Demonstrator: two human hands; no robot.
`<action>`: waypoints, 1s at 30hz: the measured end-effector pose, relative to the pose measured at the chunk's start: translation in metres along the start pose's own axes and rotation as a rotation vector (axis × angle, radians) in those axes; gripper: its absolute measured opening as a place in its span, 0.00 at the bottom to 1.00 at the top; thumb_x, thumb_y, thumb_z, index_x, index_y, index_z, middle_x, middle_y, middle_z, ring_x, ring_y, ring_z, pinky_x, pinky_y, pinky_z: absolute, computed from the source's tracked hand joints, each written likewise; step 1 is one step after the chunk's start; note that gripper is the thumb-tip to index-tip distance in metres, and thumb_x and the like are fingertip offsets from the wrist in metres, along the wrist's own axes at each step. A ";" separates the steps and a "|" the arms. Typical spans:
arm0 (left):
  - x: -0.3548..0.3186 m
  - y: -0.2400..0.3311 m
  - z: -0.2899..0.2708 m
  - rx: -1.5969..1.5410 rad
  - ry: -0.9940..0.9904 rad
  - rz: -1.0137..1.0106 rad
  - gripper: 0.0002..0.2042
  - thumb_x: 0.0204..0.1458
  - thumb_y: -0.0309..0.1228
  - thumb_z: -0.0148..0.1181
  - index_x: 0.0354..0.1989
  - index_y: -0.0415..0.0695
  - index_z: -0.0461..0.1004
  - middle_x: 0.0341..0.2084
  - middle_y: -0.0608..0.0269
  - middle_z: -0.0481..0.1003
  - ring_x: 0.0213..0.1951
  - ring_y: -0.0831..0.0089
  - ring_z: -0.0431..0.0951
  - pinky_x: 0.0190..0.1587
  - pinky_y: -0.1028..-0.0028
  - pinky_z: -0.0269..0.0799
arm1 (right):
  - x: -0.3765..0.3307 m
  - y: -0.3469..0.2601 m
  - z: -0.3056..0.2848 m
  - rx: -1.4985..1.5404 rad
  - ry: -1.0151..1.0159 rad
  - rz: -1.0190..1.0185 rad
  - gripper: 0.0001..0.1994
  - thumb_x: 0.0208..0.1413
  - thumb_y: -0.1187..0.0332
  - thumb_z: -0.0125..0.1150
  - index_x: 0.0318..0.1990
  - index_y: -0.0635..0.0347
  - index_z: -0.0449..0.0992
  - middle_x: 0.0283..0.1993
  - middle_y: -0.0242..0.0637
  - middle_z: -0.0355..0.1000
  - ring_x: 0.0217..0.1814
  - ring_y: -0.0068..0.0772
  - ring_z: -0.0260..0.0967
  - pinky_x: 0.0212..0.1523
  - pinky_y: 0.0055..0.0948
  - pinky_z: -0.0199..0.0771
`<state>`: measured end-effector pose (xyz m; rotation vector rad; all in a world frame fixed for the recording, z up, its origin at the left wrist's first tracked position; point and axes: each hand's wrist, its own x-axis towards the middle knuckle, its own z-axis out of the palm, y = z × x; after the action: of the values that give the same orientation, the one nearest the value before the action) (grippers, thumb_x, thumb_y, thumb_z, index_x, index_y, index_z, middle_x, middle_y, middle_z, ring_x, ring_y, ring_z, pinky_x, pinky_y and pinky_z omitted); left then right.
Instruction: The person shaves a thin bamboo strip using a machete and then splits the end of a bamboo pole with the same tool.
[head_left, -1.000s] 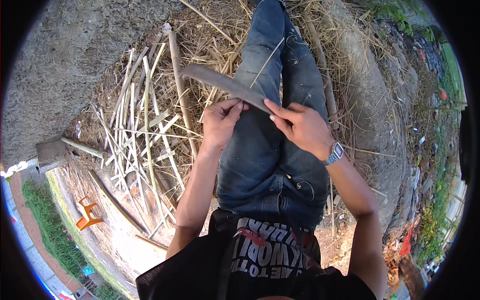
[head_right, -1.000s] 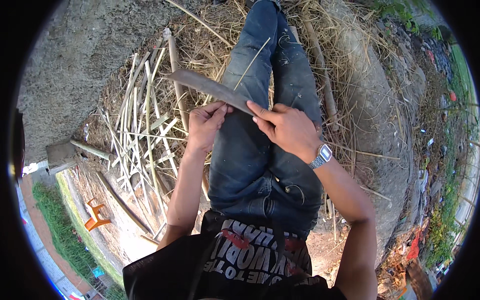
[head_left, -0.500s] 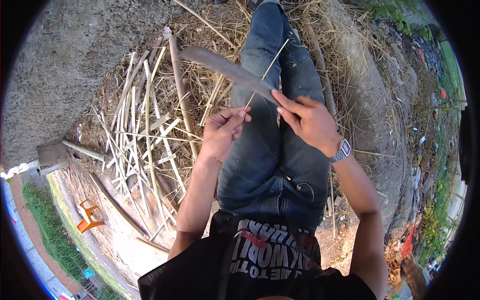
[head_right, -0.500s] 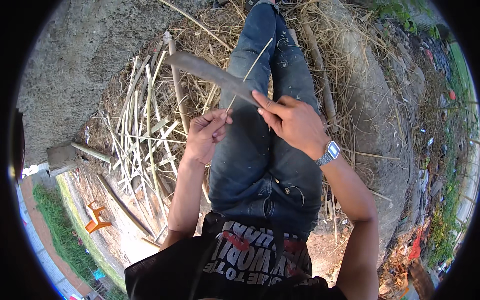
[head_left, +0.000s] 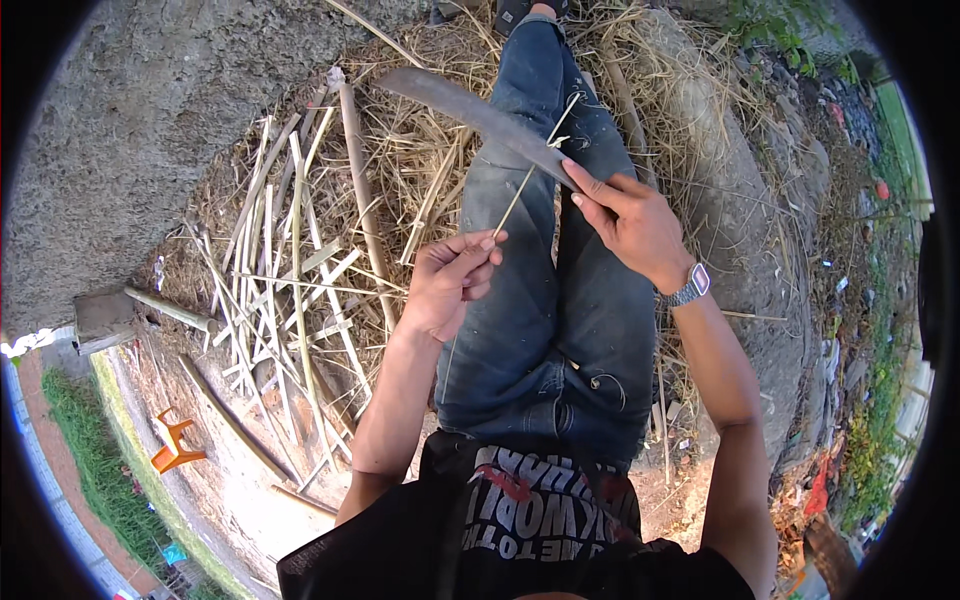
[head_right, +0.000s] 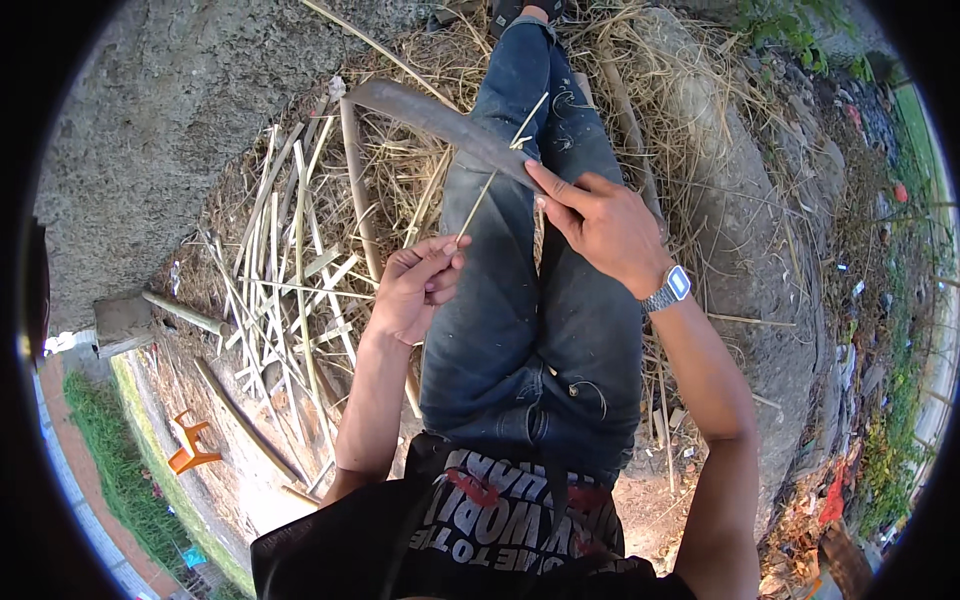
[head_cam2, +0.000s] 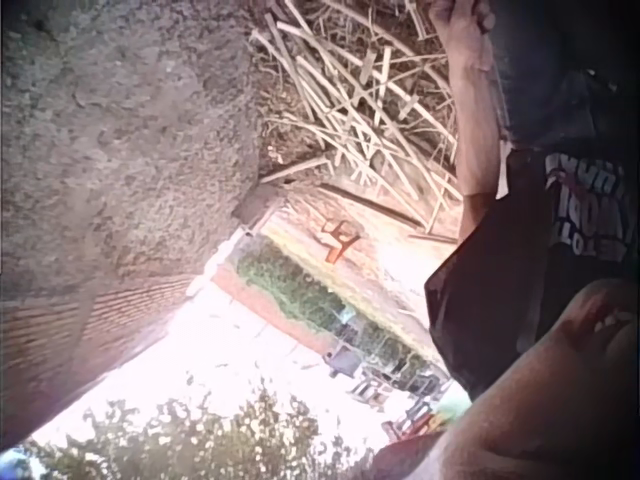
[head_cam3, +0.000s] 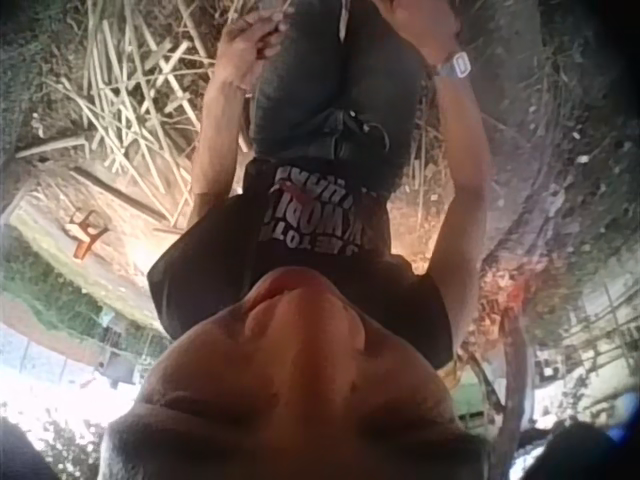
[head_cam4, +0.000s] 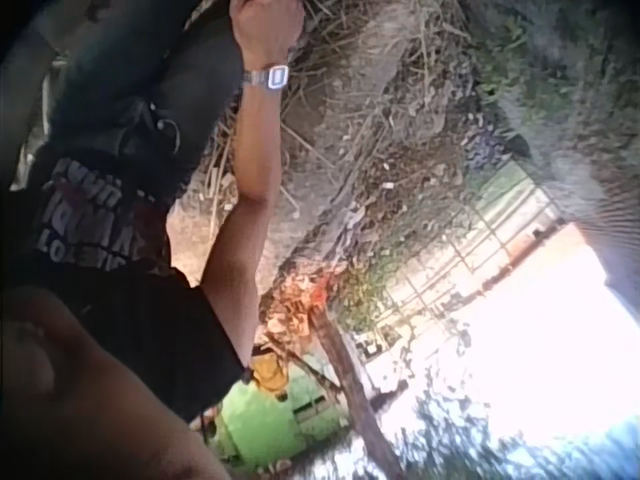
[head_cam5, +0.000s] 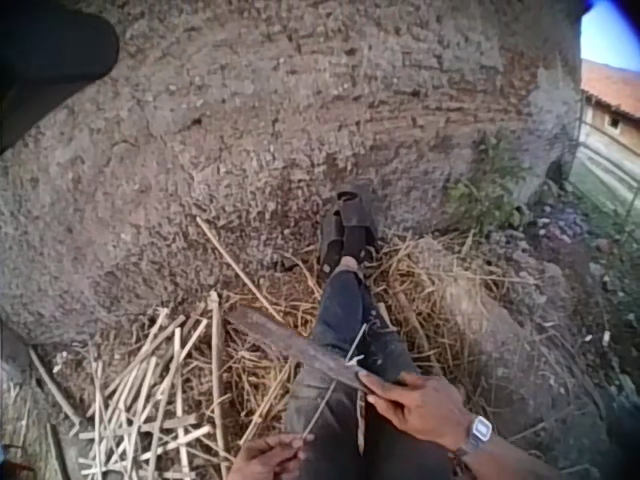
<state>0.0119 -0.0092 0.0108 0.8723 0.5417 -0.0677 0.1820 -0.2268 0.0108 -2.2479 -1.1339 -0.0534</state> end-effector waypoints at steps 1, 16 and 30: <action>0.001 0.001 0.000 0.000 -0.002 0.002 0.10 0.63 0.25 0.58 0.48 0.33 0.79 0.30 0.67 0.75 0.20 0.89 0.57 0.20 0.84 0.48 | 0.002 0.002 0.000 -0.001 0.002 -0.002 0.22 0.64 0.58 0.61 0.65 0.32 0.74 0.25 0.33 0.69 0.25 0.37 0.69 0.26 0.37 0.73; -0.024 0.014 -0.027 0.038 0.059 -0.002 0.11 0.65 0.26 0.56 0.51 0.35 0.78 0.30 0.64 0.77 0.20 0.88 0.56 0.21 0.85 0.50 | 0.020 0.035 -0.026 0.206 0.211 0.225 0.19 0.66 0.62 0.61 0.64 0.47 0.76 0.25 0.39 0.71 0.21 0.30 0.60 0.26 0.31 0.65; -0.019 0.004 -0.011 0.173 0.051 0.281 0.10 0.65 0.25 0.56 0.51 0.36 0.79 0.31 0.62 0.77 0.20 0.88 0.59 0.20 0.84 0.52 | -0.024 -0.063 -0.020 0.092 -0.302 -0.131 0.21 0.64 0.60 0.62 0.64 0.37 0.75 0.24 0.35 0.68 0.22 0.38 0.67 0.26 0.37 0.72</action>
<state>-0.0074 -0.0015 0.0173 1.1140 0.4605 0.1667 0.1251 -0.2263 0.0512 -2.1459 -1.4102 0.2890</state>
